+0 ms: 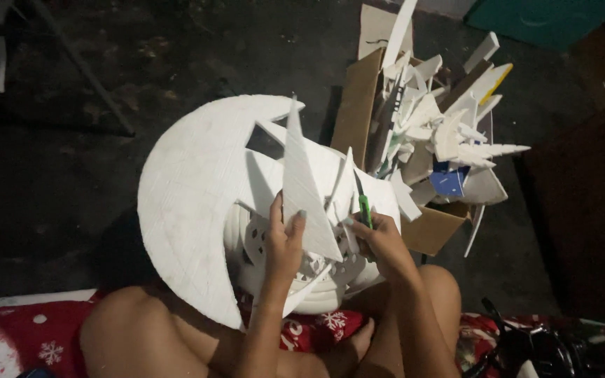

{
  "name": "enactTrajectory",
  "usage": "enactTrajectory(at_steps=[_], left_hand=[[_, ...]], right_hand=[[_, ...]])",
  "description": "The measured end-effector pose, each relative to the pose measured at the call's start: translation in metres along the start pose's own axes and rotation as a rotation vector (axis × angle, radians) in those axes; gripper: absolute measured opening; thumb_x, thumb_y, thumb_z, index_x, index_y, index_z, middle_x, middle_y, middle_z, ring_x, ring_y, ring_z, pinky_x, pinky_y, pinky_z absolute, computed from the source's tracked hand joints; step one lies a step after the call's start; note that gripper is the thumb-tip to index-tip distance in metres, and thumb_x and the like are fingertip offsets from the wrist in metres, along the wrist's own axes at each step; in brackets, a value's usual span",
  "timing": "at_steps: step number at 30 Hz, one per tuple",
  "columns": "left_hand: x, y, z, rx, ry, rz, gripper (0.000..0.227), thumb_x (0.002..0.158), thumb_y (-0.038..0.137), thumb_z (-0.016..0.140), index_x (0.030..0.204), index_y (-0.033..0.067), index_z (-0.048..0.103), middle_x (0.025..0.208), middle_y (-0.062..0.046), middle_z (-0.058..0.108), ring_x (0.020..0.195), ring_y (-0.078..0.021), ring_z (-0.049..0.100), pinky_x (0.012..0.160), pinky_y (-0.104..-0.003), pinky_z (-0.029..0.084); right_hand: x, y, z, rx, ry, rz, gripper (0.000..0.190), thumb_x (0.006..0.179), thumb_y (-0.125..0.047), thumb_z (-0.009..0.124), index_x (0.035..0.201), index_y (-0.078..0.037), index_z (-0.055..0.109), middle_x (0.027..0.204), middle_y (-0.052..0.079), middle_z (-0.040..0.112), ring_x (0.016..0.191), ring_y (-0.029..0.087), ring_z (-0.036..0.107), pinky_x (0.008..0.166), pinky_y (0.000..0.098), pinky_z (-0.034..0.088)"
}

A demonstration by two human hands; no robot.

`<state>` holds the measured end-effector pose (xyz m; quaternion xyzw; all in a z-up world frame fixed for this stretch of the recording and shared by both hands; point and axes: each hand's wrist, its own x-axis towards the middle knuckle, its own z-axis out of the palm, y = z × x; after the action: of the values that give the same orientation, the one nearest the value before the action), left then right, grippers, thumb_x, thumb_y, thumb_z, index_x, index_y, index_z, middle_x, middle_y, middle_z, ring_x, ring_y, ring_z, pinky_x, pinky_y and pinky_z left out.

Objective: Cutting out shapes from a large piece of white foam using a small utility knife.

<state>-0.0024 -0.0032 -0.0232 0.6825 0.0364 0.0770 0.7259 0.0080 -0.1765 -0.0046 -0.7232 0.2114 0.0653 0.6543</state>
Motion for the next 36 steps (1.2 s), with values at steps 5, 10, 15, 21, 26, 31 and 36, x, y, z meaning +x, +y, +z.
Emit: enactTrajectory(at_steps=[5,10,15,21,26,31,36], left_hand=[[0.002,-0.019,0.005,-0.013,0.107,0.025,0.053,0.093,0.034,0.053,0.134,0.0056,0.034,0.132,-0.026,0.047,0.124,-0.0409,0.047,0.101,-0.049,0.043],[0.003,-0.034,0.005,-0.074,0.155,0.083,0.047,0.098,0.023,0.047,0.133,0.0040,0.023,0.121,-0.025,0.045,0.111,-0.0366,0.053,0.097,-0.048,0.046],[0.002,0.001,0.002,-0.083,-0.056,0.049,0.050,0.099,0.037,0.030,0.140,0.0109,0.018,0.097,-0.009,0.061,0.072,-0.0145,0.063,0.062,-0.026,0.050],[0.009,-0.017,0.005,-0.003,0.012,0.138,0.043,0.098,0.030,0.033,0.133,0.0056,0.036,0.081,-0.012,0.064,0.058,-0.0170,0.063,0.049,-0.024,0.047],[0.005,0.005,0.003,0.080,-0.041,-0.027,0.045,0.092,0.013,0.028,0.136,0.0066,0.032,0.087,-0.010,0.060,0.066,-0.0157,0.058,0.060,-0.028,0.053],[0.005,0.009,0.009,0.084,-0.010,-0.067,0.045,0.090,0.008,0.028,0.134,0.0051,0.035,0.086,-0.012,0.061,0.062,-0.0172,0.058,0.059,-0.029,0.055],[0.004,0.013,0.010,0.153,0.010,-0.047,0.039,0.096,0.009,0.027,0.133,0.0025,0.036,0.082,-0.012,0.063,0.058,-0.0153,0.057,0.056,-0.026,0.049]], right_hand=[[-0.012,-0.030,0.024,-0.105,0.012,-0.054,0.017,0.084,-0.007,0.065,0.096,0.006,0.066,0.055,0.013,0.052,0.032,0.010,0.037,0.029,0.0215,0.027],[-0.015,0.006,0.020,-0.062,-0.001,-0.105,0.022,0.079,-0.002,0.068,0.101,0.002,0.071,0.062,0.016,0.060,0.033,0.011,0.042,0.031,0.0220,0.035],[-0.013,0.015,-0.021,-0.078,0.267,-0.210,0.025,0.076,-0.002,0.071,0.100,0.008,0.068,0.068,0.017,0.058,0.051,0.017,0.045,0.047,0.0324,0.040],[0.034,0.007,-0.145,0.083,0.604,-0.184,0.017,0.084,-0.012,0.066,0.100,-0.006,0.061,0.069,0.009,0.059,0.048,0.010,0.044,0.042,0.0247,0.034],[0.099,0.106,-0.228,0.115,0.493,0.054,0.012,0.083,-0.005,0.058,0.093,0.001,0.062,0.072,0.012,0.060,0.050,0.014,0.045,0.043,0.0255,0.034],[0.145,0.133,-0.233,0.239,0.434,0.140,0.014,0.080,-0.002,0.058,0.093,-0.001,0.058,0.071,0.016,0.060,0.044,0.016,0.042,0.038,0.0275,0.032],[0.144,0.125,-0.215,0.186,0.387,0.184,0.023,0.089,-0.022,0.064,0.091,0.001,0.062,0.069,0.014,0.063,0.036,0.010,0.033,0.032,0.0246,0.024]])
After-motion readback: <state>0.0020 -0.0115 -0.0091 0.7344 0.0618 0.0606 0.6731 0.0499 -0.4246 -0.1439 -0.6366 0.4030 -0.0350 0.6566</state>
